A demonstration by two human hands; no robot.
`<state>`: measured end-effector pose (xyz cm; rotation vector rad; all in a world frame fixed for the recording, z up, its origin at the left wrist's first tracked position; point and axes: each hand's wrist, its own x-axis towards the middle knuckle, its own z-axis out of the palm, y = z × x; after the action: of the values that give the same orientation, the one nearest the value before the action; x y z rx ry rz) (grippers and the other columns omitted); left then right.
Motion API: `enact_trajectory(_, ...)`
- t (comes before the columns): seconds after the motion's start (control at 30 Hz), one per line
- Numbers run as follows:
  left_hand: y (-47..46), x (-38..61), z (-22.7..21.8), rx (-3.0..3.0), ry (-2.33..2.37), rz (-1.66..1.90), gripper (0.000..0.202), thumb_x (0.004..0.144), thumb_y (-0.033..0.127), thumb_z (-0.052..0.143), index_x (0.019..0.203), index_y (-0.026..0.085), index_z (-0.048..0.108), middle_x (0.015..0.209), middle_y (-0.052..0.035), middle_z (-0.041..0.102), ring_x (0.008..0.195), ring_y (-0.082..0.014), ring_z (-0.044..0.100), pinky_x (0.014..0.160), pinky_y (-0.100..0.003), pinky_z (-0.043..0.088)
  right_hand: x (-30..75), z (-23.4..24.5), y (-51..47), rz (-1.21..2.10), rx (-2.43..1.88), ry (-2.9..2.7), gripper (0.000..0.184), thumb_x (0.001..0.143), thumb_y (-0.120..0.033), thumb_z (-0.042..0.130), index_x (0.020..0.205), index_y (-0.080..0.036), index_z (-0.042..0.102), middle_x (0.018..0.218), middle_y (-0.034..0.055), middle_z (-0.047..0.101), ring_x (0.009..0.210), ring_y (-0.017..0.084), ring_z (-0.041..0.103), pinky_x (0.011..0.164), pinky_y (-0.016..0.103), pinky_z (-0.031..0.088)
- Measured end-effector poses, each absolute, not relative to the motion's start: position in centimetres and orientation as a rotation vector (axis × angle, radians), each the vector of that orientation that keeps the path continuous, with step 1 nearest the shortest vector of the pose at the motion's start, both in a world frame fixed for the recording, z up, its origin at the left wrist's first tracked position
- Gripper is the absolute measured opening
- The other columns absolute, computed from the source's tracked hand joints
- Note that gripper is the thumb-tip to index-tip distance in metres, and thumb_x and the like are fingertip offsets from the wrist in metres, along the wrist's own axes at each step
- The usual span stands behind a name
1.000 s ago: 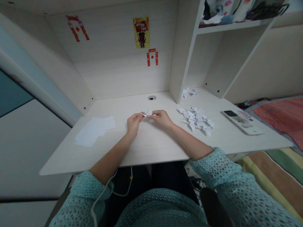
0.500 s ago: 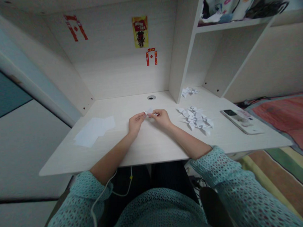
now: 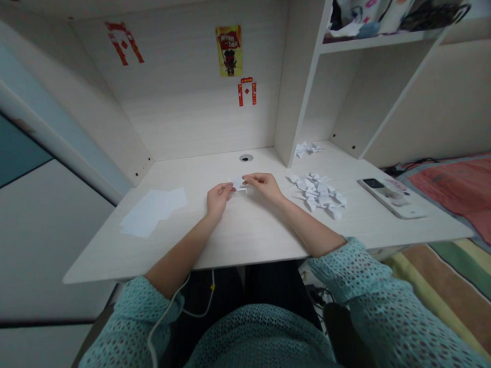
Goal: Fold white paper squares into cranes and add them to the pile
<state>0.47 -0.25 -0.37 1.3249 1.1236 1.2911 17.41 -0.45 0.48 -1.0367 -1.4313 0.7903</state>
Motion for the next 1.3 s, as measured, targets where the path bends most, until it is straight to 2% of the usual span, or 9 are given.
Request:
enact_trajectory(0.13,-0.3,0.4,-0.3,1.412,1.149,1.256,0.035,0.070,0.048,0.062,0.081,0.015,0.067,0.081,-0.0091,0.069,0.079,-0.0177,0.062,0.059,-0.023,0.044,17.4,0.7,-0.8,0.730,-1.069,-1.478,0.029,0.076,-0.043,0.059,0.073,-0.017,0.072,0.076,0.0065,0.072,0.077,0.020,0.065,0.070,0.029,0.046)
enact_trajectory(0.23,-0.3,0.4,-0.3,1.442,1.167,1.236,0.034,0.072,0.046,0.061,0.080,0.015,0.068,0.081,-0.0091,0.069,0.077,-0.0177,0.062,0.058,-0.023,0.043,17.3,0.9,-1.1,0.690,-1.074,-1.496,0.028,0.076,-0.041,0.058,0.071,-0.017,0.072,0.076,0.0057,0.072,0.078,0.020,0.065,0.071,0.029,0.045)
enact_trajectory(0.57,0.1,0.1,-0.8,1.519,1.227,1.195,0.029,0.076,0.041,0.054,0.085,0.015,0.066,0.081,-0.0081,0.070,0.075,-0.0174,0.063,0.054,-0.023,0.042,17.3,1.0,-1.5,0.514,-1.134,-1.642,0.022,0.079,-0.032,0.055,0.079,-0.018,0.072,0.079,0.0036,0.072,0.076,0.017,0.064,0.073,0.027,0.043)
enact_trajectory(0.7,-0.1,-0.1,-0.5,1.703,1.265,1.155,0.023,0.079,0.037,0.053,0.081,0.018,0.065,0.078,-0.0049,0.069,0.073,-0.0163,0.063,0.061,-0.024,0.044,17.3,1.1,-2.0,0.327,-1.219,-1.812,0.021,0.077,-0.025,0.055,0.091,-0.021,0.071,0.082,0.0026,0.071,0.073,0.015,0.062,0.070,0.026,0.042)
enact_trajectory(0.8,-0.8,-0.2,0.4,1.851,1.344,1.209,0.019,0.082,0.037,0.052,0.083,0.021,0.063,0.085,-0.0023,0.069,0.080,-0.0156,0.063,0.071,-0.025,0.044,17.3,1.4,-2.3,0.189,-1.300,-1.918,0.017,0.077,-0.030,0.057,0.082,-0.021,0.071,0.077,0.0036,0.070,0.071,0.016,0.061,0.068,0.026,0.040)
enact_trajectory(0.9,-1.8,0.0,1.3,1.921,1.472,1.294,0.022,0.080,0.043,0.056,0.092,0.024,0.058,0.095,0.0000,0.066,0.078,-0.0137,0.062,0.069,-0.025,0.042,17.1,1.3,-2.4,0.121,-1.412,-1.820,0.026,0.079,-0.039,0.054,0.071,-0.019,0.069,0.071,0.0047,0.068,0.068,0.016,0.059,0.066,0.027,0.038)
enact_trajectory(1.07,-2.9,0.6,1.7,2.208,1.419,1.200,0.029,0.071,0.047,0.064,0.076,0.022,0.051,0.080,0.0002,0.059,0.076,-0.0148,0.056,0.069,-0.024,0.038,16.6,0.8,-2.3,0.205,-1.401,-1.692,0.027,0.079,-0.040,0.053,0.068,-0.019,0.066,0.067,0.0033,0.065,0.065,0.015,0.057,0.065,0.025,0.039)
enact_trajectory(1.3,-2.7,0.9,1.1,2.140,1.330,1.181,0.021,0.085,0.042,0.048,0.080,0.023,0.052,0.077,0.0000,0.057,0.070,-0.0145,0.051,0.064,-0.024,0.033,16.0,0.7,-2.5,0.346,-1.234,-1.696,0.029,0.079,-0.042,0.053,0.068,-0.019,0.065,0.066,0.0019,0.063,0.066,0.015,0.055,0.067,0.025,0.040)
